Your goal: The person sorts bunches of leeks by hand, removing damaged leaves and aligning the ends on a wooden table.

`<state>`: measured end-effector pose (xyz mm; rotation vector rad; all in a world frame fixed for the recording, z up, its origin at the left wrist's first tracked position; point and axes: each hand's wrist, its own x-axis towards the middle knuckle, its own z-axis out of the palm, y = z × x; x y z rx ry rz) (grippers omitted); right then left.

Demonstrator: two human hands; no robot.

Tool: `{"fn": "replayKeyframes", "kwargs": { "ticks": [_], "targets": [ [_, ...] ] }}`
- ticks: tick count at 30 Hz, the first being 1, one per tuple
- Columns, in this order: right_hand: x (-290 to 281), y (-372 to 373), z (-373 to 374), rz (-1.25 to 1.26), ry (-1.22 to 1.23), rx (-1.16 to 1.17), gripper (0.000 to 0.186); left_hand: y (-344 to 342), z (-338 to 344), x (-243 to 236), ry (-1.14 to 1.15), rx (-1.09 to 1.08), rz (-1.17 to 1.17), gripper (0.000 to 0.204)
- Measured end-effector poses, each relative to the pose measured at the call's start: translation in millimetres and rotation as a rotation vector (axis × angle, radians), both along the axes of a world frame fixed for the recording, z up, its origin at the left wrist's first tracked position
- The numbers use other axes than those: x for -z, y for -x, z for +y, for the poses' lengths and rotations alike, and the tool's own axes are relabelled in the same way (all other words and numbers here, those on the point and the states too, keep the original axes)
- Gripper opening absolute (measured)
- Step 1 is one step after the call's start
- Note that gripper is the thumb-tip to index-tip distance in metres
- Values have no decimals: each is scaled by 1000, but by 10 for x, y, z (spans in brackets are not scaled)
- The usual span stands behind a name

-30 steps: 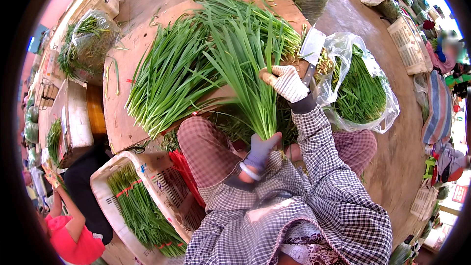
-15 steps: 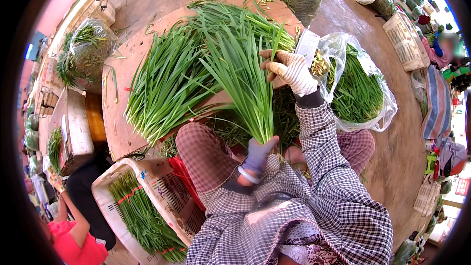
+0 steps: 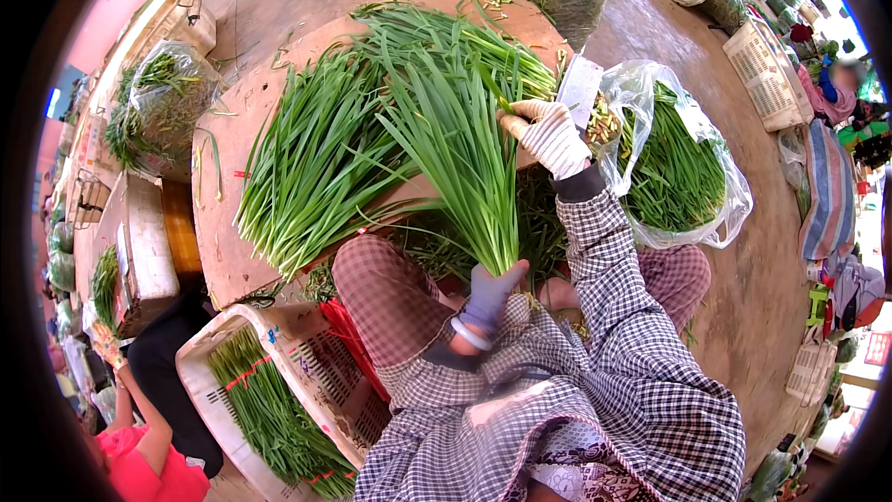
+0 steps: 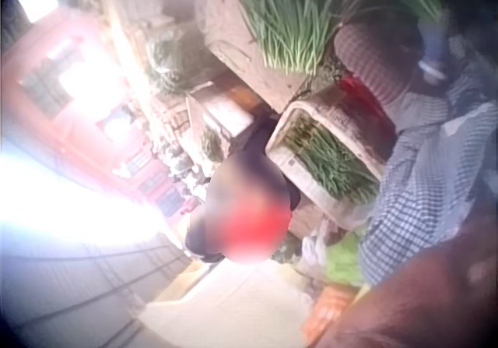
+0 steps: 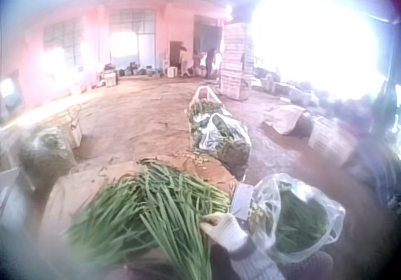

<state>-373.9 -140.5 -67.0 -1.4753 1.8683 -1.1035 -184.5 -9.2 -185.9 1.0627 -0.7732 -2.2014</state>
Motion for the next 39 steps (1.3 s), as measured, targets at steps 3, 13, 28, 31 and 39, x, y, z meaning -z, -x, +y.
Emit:
{"fn": "replayKeyframes", "kwargs": {
  "ticks": [3, 13, 28, 31, 39],
  "targets": [
    [160, 97, -39, 240, 197, -25, 24, 11, -3, 7, 5, 6, 7, 38],
    [-5, -30, 79, -666, -14, 75, 20, 12, 10, 29, 38, -16, 18, 38],
    [-277, 719, -51, 788, -197, -127, 32, -10, 36, 93, -24, -43, -20, 25],
    [-219, 443, -94, 698, -14, -185, 30, 20, 35, 103, 24, -46, -14, 18],
    [213, -501, -699, 401, -30, -321, 38, 30, 84, 288, 107, -43, -147, 27]
  ]
}}
